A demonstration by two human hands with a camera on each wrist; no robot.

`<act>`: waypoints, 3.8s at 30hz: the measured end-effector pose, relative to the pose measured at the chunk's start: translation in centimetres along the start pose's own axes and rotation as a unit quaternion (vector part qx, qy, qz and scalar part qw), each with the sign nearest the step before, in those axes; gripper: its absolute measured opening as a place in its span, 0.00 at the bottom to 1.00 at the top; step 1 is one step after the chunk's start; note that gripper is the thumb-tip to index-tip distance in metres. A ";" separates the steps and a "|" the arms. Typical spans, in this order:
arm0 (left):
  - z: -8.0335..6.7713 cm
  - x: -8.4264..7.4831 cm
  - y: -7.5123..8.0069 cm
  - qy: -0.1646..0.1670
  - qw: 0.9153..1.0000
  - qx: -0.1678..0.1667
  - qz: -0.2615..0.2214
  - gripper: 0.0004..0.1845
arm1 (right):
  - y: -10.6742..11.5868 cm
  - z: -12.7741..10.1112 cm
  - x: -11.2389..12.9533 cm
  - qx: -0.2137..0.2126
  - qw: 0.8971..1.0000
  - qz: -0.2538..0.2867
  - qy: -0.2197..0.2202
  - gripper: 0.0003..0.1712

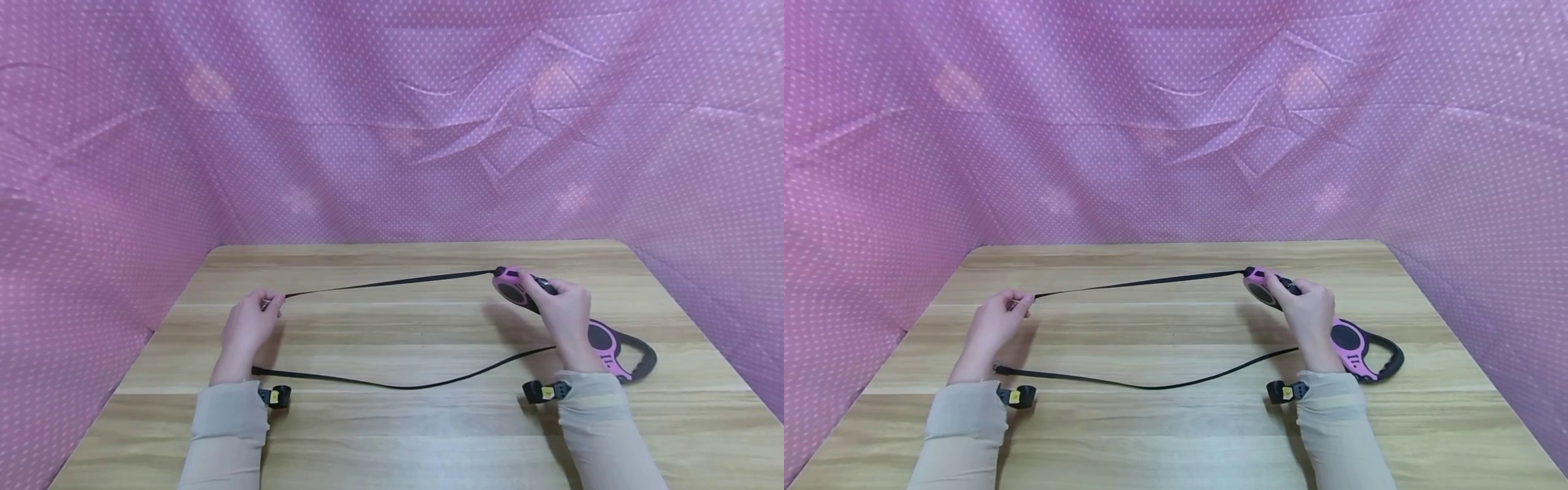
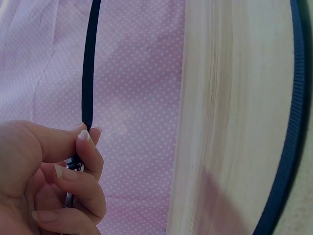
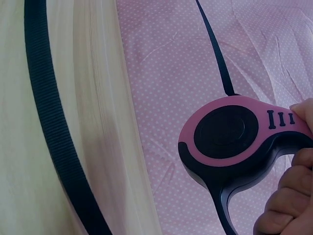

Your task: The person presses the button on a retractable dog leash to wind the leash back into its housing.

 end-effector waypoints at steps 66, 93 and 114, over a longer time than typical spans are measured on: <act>0.1 -0.4 -1.7 -0.002 1.000 0.022 0.003 0.23 | -0.9 -0.9 1.4 0.042 0.999 -0.012 0.030 0.35; -0.1 -0.7 -2.3 -0.011 1.000 0.028 0.005 0.22 | -2.2 -1.4 1.7 0.081 0.996 -0.003 0.024 0.36; -0.1 -1.0 -2.4 -0.014 0.999 0.030 -0.001 0.23 | -2.3 -1.4 2.1 0.086 0.996 -0.013 0.031 0.36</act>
Point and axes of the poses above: each hand's wrist, its own z-axis towards the middle knuckle, its own y-axis out of the back of the hand, x = y × z, the point moved 7 cm from there along z, towards the middle knuckle, and after that the axes turned 7 degrees about -z, right-handed, at the moved point
